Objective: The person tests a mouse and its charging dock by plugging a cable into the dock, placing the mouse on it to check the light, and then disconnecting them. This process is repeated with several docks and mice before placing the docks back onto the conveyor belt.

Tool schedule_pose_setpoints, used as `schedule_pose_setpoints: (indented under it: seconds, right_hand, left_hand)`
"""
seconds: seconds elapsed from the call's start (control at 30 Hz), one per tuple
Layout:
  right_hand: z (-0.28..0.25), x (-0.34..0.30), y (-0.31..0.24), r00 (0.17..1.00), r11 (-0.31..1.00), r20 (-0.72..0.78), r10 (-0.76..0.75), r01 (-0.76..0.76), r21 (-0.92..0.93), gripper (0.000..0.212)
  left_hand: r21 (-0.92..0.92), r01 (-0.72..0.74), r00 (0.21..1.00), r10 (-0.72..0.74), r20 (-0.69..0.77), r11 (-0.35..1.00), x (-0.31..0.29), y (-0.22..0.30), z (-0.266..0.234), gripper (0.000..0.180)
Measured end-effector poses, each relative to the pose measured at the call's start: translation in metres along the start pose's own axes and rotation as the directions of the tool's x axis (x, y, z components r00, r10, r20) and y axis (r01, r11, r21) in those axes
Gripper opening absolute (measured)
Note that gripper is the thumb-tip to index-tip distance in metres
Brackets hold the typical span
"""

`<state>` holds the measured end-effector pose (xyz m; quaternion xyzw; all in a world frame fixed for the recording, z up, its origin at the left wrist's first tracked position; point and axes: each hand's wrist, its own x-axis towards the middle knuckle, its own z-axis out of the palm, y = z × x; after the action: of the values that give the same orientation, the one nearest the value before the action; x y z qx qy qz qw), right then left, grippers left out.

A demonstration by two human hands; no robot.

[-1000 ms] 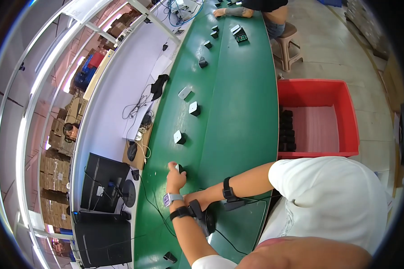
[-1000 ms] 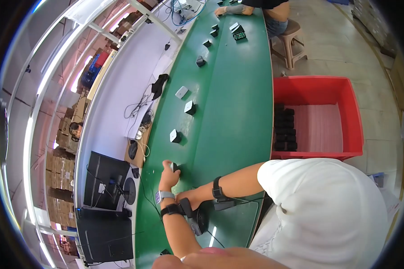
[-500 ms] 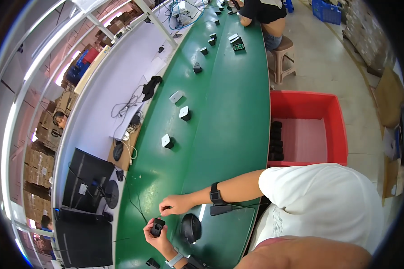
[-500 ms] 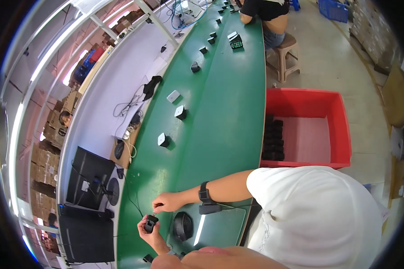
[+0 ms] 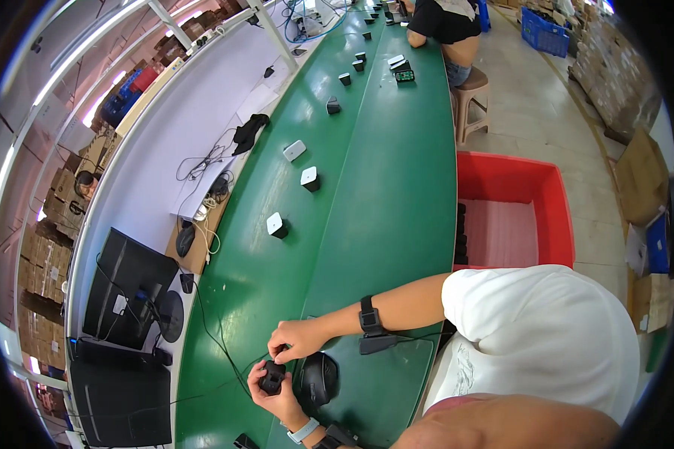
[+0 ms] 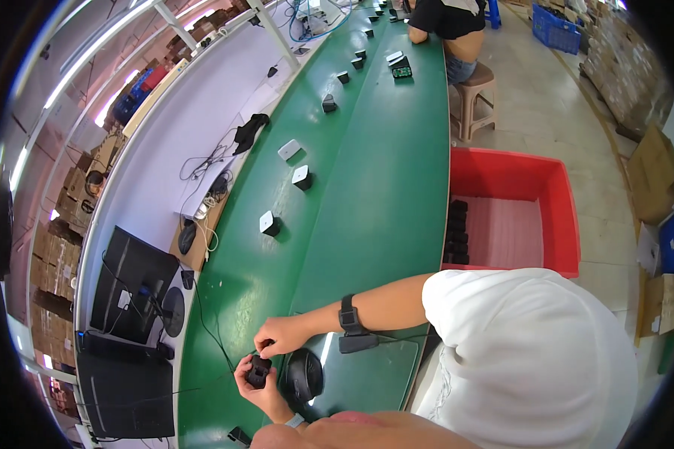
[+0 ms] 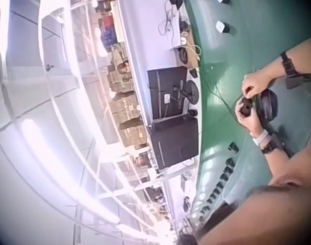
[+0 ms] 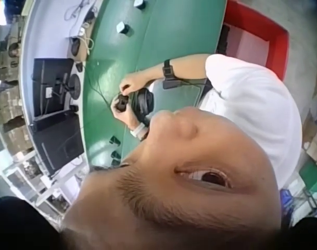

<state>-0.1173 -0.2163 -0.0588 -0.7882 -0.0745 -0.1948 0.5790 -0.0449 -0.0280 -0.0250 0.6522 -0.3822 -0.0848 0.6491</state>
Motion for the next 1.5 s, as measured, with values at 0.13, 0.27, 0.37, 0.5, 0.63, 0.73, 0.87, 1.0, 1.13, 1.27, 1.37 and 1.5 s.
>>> schedule_pose_setpoints:
  seconds: [0.13,0.27,0.37,0.5,0.63,0.73,0.87,1.0,1.13,1.27,1.37,1.5]
  right_hand:
    - [0.000,0.002,-0.002,0.999,1.000,0.043,-0.001,0.002,-0.019,0.022]
    - [0.000,0.001,0.001,0.999,0.999,0.052,0.005,-0.002,-0.050,0.022]
    - [-0.001,0.001,-0.003,0.998,0.998,0.053,-0.015,0.019,-0.065,0.022]
    - [-0.002,0.000,-0.005,0.998,0.997,0.069,0.006,0.000,-0.079,0.022]
    - [-0.004,0.000,-0.006,0.997,1.000,0.079,-0.006,0.008,-0.028,0.023]
    - [-0.007,0.000,-0.007,0.993,0.997,0.113,0.031,-0.038,0.066,0.024]
    - [-0.006,0.000,-0.006,0.990,0.999,0.142,0.018,-0.022,0.026,0.024]
    - [-0.008,0.001,-0.004,0.990,0.999,0.136,0.037,-0.038,0.007,0.024]
    - [-0.009,0.002,-0.006,0.996,1.000,0.085,-0.015,0.014,0.015,0.021]
    - [-0.012,0.003,-0.008,0.997,0.999,0.081,0.007,-0.003,-0.042,0.019]
    - [-0.010,0.002,-0.012,0.998,0.999,0.050,0.025,-0.026,0.036,0.017]
    - [-0.010,0.000,-0.011,0.999,0.996,-0.038,0.006,-0.002,0.087,0.016]
  left_hand:
    - [0.035,-0.031,0.999,0.030,0.030,0.999,0.000,-0.002,-0.004,0.046]
    - [0.032,-0.060,0.997,0.059,0.051,0.998,0.000,-0.005,-0.003,0.046]
    - [0.072,-0.089,0.994,0.084,0.062,0.993,-0.001,-0.006,-0.006,0.046]
    - [0.050,-0.023,0.998,0.021,0.053,0.998,-0.002,-0.004,-0.004,0.049]
    - [0.040,-0.031,0.997,0.028,0.065,0.999,-0.003,-0.005,-0.006,0.052]
    - [0.076,0.092,0.995,-0.095,0.038,0.993,-0.007,-0.009,-0.009,0.050]
    - [0.128,0.041,0.998,-0.046,0.031,0.991,-0.007,-0.010,-0.008,0.047]
    - [0.142,0.041,0.999,-0.042,0.009,0.989,-0.005,-0.008,-0.002,0.044]
    - [0.207,-0.018,1.000,0.014,0.024,0.978,-0.004,-0.007,-0.002,0.043]
    - [0.259,-0.140,0.990,0.127,0.063,0.956,-0.001,-0.004,-0.001,0.045]
    - [0.271,-0.146,0.989,0.140,0.042,0.952,-0.002,-0.003,0.002,0.045]
    - [0.280,-0.115,0.993,0.120,0.000,0.953,-0.003,-0.007,0.003,0.045]
